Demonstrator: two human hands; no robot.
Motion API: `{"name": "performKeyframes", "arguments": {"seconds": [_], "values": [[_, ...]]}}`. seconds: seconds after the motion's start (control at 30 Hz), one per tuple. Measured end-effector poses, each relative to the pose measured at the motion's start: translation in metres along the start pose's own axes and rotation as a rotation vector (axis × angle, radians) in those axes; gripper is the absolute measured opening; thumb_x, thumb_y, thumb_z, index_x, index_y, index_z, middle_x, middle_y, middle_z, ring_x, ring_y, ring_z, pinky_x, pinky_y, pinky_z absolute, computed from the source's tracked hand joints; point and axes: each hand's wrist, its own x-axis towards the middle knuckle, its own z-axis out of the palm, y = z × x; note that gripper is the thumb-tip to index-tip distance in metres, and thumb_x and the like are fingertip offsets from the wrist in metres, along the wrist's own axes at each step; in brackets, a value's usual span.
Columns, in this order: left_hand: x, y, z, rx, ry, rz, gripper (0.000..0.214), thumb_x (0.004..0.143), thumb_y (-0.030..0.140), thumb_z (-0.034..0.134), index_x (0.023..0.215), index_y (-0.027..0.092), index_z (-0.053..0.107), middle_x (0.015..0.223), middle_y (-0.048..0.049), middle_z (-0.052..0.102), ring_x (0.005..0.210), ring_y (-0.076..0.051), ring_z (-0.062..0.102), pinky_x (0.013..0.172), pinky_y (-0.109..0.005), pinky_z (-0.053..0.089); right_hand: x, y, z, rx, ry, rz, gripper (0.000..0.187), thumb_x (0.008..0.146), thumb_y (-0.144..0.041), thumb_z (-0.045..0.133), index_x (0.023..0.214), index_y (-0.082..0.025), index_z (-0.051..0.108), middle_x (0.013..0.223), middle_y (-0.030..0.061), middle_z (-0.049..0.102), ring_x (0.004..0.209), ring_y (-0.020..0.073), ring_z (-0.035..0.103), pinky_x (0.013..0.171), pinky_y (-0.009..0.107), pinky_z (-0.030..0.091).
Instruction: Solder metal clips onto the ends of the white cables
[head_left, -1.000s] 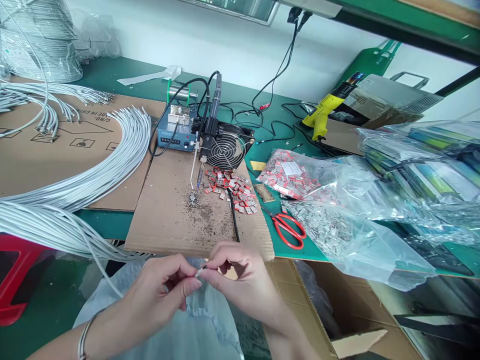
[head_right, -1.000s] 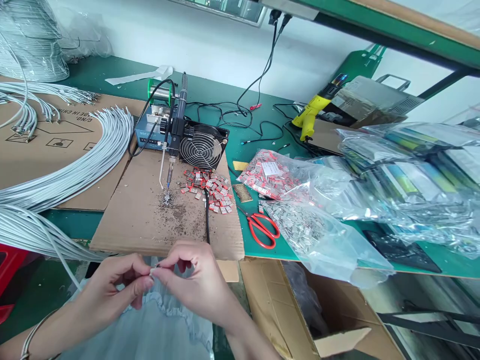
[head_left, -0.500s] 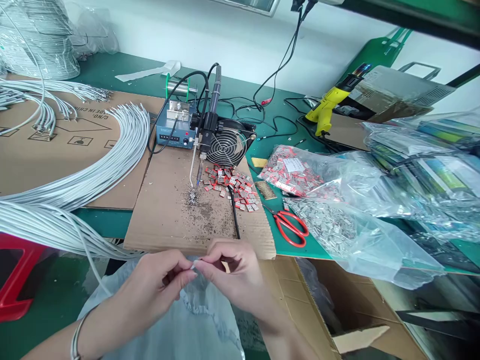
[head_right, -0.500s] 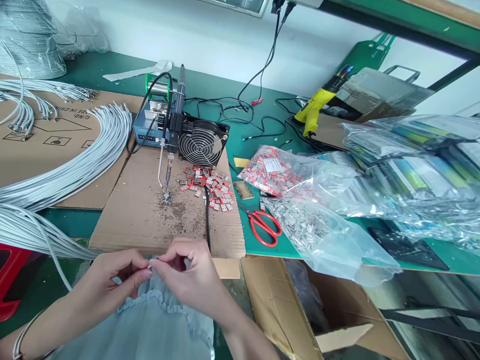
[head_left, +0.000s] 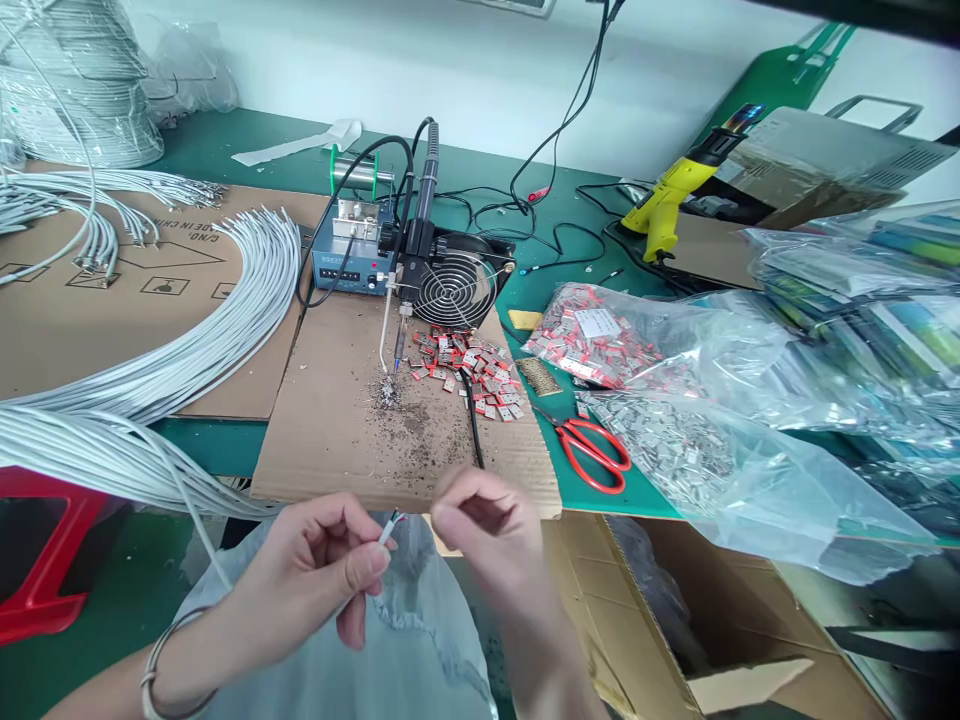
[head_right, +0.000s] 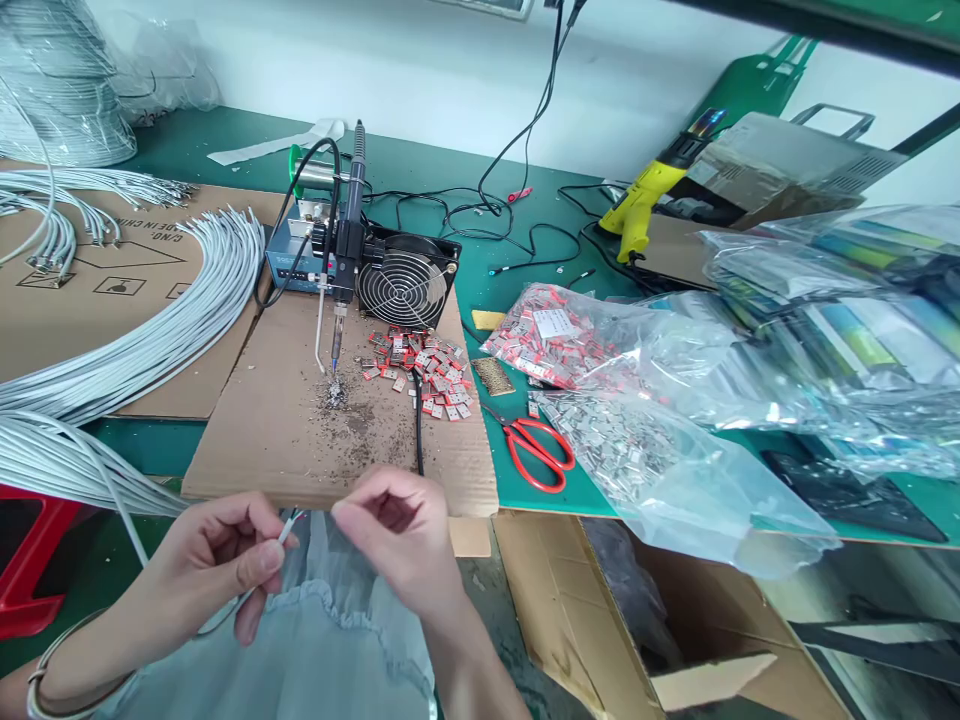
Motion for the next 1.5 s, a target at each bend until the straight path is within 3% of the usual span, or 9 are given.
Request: {"name": "performKeyframes", "arguments": {"seconds": [0.13,0.43,0.57,0.73,0.83,0.97,1.13,1.33,1.5], "values": [[0.004,0.001,0.002,0.050,0.021,0.006,0.034,0.073,0.045,0.065,0.068,0.015,0.050,0.056,0.0042,0.054,0.036,-0.008,0.054,0.037,-0.015,0.035,-0.003,-0.003,0.006,-0.201,-0.136,0.038,0.008,0.065,-0.021,0.074,0.070,-0.018,0.068,0.059,-0.0010,0.057,0.053,0.0106,0.047,0.048,0.023,0.036],[0.005,-0.002,-0.001,0.367,0.040,0.072,0.024,0.082,0.036,0.056,0.070,0.015,0.055,0.053,0.0053,0.048,0.043,-0.007,0.053,0.042,-0.015,0.038,0.000,-0.012,0.008,-0.421,-0.201,-0.036,0.018,0.070,-0.018,0.068,0.054,-0.017,0.059,0.050,-0.0030,0.050,0.049,0.0100,0.043,0.047,0.023,0.034],[0.011,-0.004,0.005,0.100,0.035,0.002,0.039,0.073,0.051,0.063,0.066,0.016,0.045,0.053,0.0058,0.050,0.037,-0.007,0.052,0.038,-0.015,0.037,-0.004,0.004,0.017,-0.306,-0.027,-0.149,0.023,0.073,-0.021,0.064,0.052,-0.018,0.055,0.049,-0.0032,0.046,0.047,0.0097,0.040,0.045,0.024,0.030],[0.014,-0.002,0.005,0.010,-0.001,-0.004,0.040,0.071,0.050,0.066,0.067,0.015,0.047,0.054,0.0048,0.055,0.036,-0.005,0.053,0.037,-0.013,0.035,0.001,0.012,0.020,0.037,0.018,-0.004,0.029,0.071,-0.031,0.068,0.051,-0.018,0.051,0.047,-0.0037,0.045,0.044,0.0092,0.037,0.043,0.024,0.029],[0.012,0.000,0.000,-0.010,-0.037,-0.032,0.037,0.072,0.047,0.066,0.068,0.014,0.051,0.054,0.0037,0.058,0.035,-0.006,0.054,0.036,-0.013,0.034,0.006,0.007,0.010,0.114,0.112,-0.023,0.031,0.072,-0.033,0.068,0.051,-0.019,0.050,0.045,-0.0059,0.039,0.042,0.0080,0.032,0.042,0.022,0.027],[0.011,0.001,-0.006,-0.048,-0.040,-0.046,0.035,0.071,0.046,0.067,0.070,0.014,0.052,0.054,0.0028,0.060,0.035,-0.007,0.054,0.036,-0.013,0.034,0.007,-0.001,0.002,-0.174,0.013,-0.002,0.007,0.068,-0.023,0.071,0.067,-0.019,0.066,0.054,-0.0021,0.053,0.050,0.0105,0.043,0.045,0.023,0.033],[0.013,0.002,-0.004,-0.021,0.003,-0.036,0.036,0.071,0.047,0.068,0.068,0.015,0.051,0.055,0.0033,0.059,0.034,-0.008,0.054,0.037,-0.014,0.035,0.006,-0.005,0.010,-0.327,-0.116,-0.015,0.005,0.067,-0.018,0.069,0.063,-0.018,0.066,0.057,-0.0004,0.057,0.050,0.0108,0.047,0.047,0.023,0.037],[0.020,-0.002,-0.007,0.000,0.012,-0.006,0.034,0.073,0.045,0.066,0.068,0.016,0.050,0.055,0.0026,0.060,0.034,-0.009,0.054,0.037,-0.017,0.038,0.003,0.005,0.019,-0.424,0.003,-0.319,0.013,0.074,-0.014,0.063,0.062,-0.018,0.062,0.058,0.0006,0.056,0.051,0.0116,0.050,0.046,0.024,0.039],[0.022,0.003,-0.015,0.054,0.102,0.046,0.033,0.072,0.045,0.068,0.066,0.014,0.056,0.056,0.0028,0.059,0.039,-0.008,0.055,0.043,-0.017,0.041,0.023,-0.019,-0.015,-0.763,-0.139,-0.412,0.013,0.078,-0.012,0.060,0.082,-0.022,0.067,0.074,0.0030,0.065,0.064,0.0148,0.058,0.057,0.028,0.046]]}}
